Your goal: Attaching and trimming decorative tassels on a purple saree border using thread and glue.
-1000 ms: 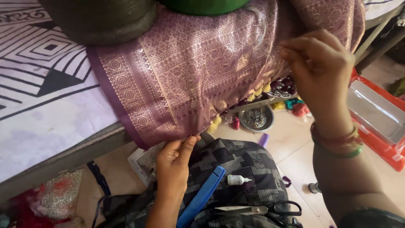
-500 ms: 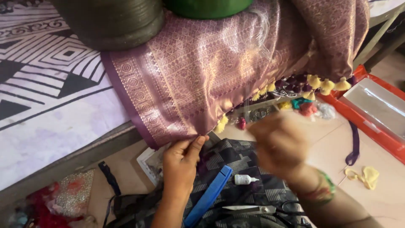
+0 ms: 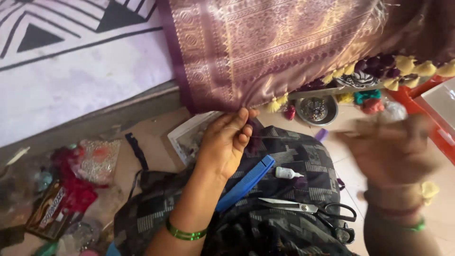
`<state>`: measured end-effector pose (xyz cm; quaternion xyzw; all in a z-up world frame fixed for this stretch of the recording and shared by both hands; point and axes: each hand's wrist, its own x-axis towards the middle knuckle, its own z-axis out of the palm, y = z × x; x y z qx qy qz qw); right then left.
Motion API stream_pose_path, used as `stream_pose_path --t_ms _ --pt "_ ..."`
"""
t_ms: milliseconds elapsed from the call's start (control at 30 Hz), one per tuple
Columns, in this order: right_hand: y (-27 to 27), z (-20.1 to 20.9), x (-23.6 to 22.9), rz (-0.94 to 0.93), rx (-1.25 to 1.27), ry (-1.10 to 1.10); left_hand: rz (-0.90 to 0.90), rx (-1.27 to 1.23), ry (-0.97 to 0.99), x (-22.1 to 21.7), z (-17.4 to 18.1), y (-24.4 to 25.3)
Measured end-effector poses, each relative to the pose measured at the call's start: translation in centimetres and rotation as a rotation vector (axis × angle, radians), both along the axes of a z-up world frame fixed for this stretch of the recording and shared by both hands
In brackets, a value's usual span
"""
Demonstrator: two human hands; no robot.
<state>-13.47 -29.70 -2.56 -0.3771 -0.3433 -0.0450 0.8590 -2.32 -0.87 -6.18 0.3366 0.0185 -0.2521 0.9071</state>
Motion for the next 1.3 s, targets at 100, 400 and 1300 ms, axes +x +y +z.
stream_pose_path --t_ms 100,400,1300 --pt "-5.1 -2.0 -0.5 -0.022 0.173 0.062 0.01 -0.057 -0.033 0.3 -0.5 0.0" --pt "7.7 6.1 0.2 -0.765 -0.907 0.027 0.007 0.185 -0.14 -1.5 0.6 -0.9" --pt "9.0 7.0 5.6 -0.918 -1.488 -0.586 -0.034 0.684 -0.503 -0.8 3.2 2.0"
